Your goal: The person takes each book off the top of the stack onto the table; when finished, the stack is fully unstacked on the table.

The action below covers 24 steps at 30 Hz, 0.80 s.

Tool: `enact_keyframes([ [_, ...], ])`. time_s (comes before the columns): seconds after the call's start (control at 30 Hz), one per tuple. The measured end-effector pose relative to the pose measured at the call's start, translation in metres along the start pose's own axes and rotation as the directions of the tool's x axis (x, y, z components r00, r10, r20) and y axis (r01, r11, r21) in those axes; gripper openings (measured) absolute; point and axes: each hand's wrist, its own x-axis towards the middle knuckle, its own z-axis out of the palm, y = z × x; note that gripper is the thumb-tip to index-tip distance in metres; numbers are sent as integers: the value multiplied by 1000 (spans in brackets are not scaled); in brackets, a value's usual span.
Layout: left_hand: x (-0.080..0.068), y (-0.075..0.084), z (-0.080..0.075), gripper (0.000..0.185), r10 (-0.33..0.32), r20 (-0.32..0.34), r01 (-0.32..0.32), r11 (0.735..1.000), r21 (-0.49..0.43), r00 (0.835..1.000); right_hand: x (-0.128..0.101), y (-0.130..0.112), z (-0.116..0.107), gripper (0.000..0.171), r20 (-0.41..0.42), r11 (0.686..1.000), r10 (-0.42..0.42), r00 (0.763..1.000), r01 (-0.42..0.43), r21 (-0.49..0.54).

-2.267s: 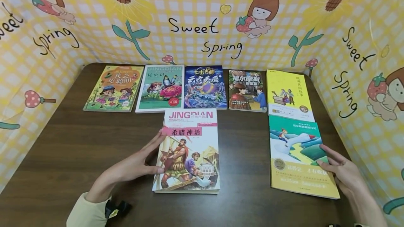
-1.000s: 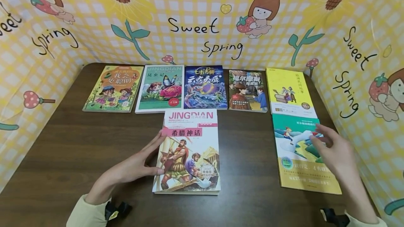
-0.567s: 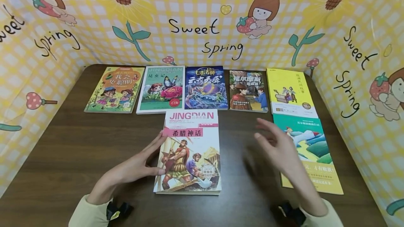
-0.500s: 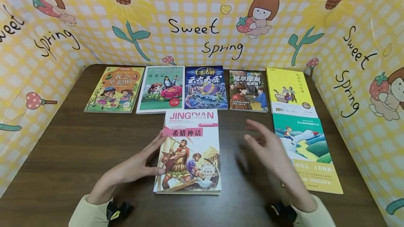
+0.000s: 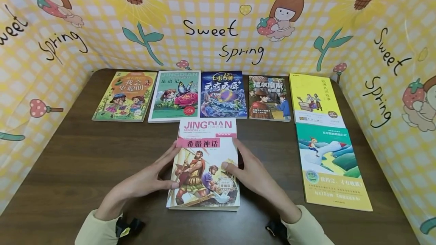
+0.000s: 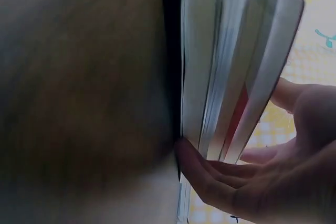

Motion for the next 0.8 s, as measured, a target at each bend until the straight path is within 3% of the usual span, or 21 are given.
enact_keyframes([
  [0.37,1,-2,1,94,14,-12,-14,1000,25,1000,4,4,5,86,-60,993,-115,992,114,-25],
  [0.8,0,-2,4,94,40,-36,-38,997,69,999,0,7,-1,85,-36,997,-66,997,67,30],
])
